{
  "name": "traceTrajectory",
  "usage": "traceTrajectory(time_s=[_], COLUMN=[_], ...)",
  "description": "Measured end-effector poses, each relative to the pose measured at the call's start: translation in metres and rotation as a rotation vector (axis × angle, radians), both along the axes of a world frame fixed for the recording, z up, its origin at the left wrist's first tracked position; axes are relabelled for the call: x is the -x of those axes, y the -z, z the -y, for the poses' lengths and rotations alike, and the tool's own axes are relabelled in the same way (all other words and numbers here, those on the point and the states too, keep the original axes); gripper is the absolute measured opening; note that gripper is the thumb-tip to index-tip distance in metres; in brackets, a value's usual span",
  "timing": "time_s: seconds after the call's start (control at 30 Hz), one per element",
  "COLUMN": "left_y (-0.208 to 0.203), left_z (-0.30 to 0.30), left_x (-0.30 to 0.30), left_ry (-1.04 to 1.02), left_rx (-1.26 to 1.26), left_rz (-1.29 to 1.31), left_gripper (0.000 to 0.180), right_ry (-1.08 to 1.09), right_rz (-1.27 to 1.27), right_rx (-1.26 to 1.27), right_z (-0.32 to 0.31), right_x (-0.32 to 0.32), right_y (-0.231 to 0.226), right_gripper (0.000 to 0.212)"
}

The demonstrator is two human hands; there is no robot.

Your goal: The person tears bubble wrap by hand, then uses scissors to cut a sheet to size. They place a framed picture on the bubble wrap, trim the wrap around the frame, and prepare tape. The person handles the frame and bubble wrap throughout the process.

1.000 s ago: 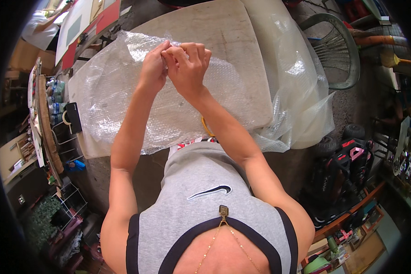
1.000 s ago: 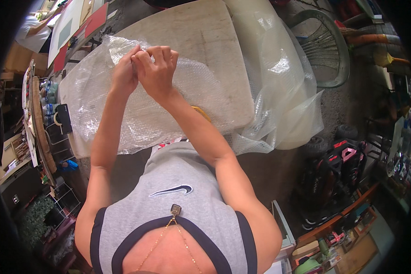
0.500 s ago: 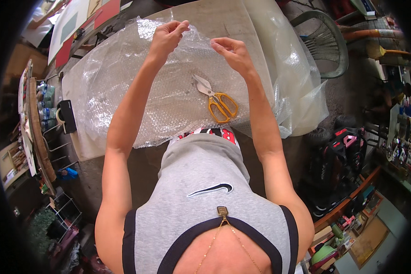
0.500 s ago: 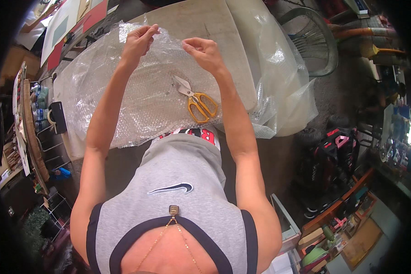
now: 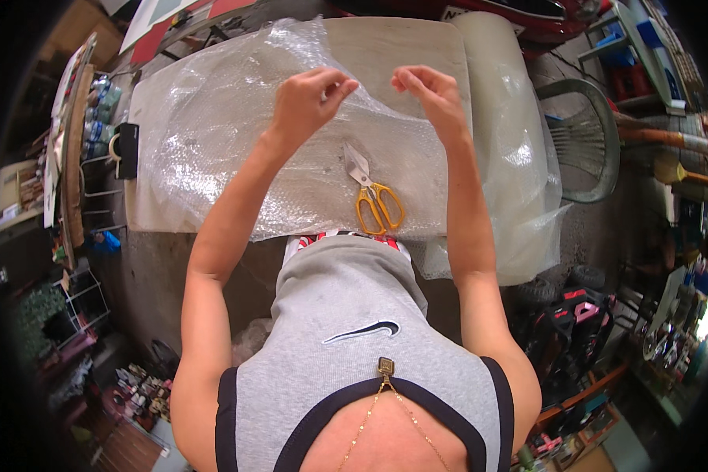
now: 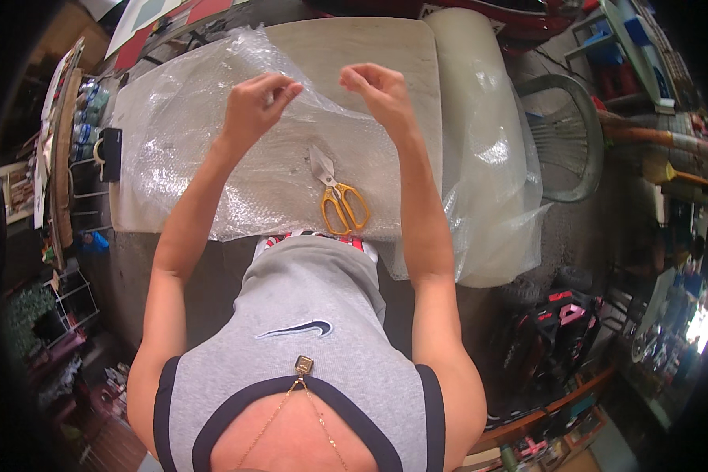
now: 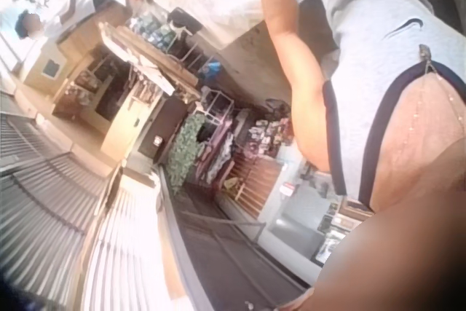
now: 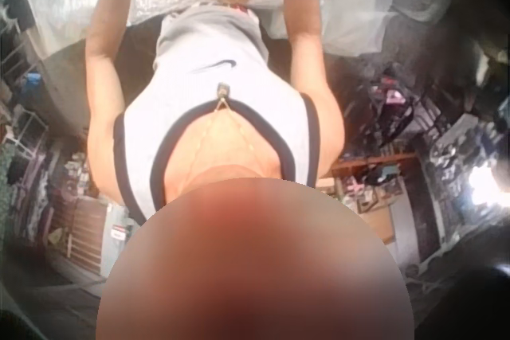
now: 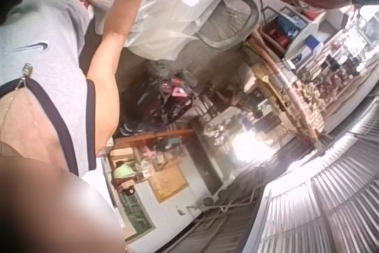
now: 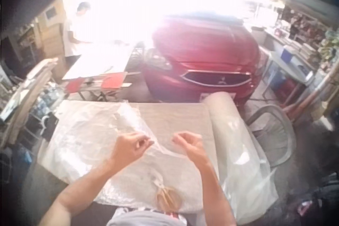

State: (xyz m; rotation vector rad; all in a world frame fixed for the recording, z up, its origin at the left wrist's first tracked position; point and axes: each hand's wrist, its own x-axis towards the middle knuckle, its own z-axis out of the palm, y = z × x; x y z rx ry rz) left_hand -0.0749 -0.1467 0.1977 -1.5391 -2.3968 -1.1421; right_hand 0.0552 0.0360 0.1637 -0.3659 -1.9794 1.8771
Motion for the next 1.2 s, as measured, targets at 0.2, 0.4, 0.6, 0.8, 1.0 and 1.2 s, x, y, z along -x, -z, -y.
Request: traceTrajectory(time_s=[0.2,0.4,0.6,0.8,1.0,1.2], left_y=[-0.006,-0.013,-0.021,-0.041,-0.049,-0.055], left_z=[0.005,0.006,0.011,-0.004,-0.006,-0.009], left_x=[-0.016,-0.022,-0.008,0.043,0.056,0.051], left_ry=[-0.030,0.061,0.000,0.010,0.121,0.024], left_rx=[0.100,0.081,-0.241,-0.161,-0.156,-0.093], left_rz=[-0.239,-0.241,0.230,0.676,0.496,0.426], left_gripper=[0.015,0.019,0.039,0.039,0.023,0.026], right_ry=[-0.169,-0.126,-0.139,-0.199,-0.008,0.235], right_rz=[-0.044,-0.110,-0.169,-0.154,-0.187,-0.401], right_rx=[0.019,0.066,0.169,0.047,-0.255,-0.783], right_z=[0.022,0.027,0.017,0.023,0.032,0.041], right_x=[0.062,0.077,0.064,0.052,0.046,0.047], right_y=[-0.037,-0.048,-0.049,-0.056,-0.067,-0.071], right_gripper=[0.025,0.017,0.014,0.016,0.016,0.011])
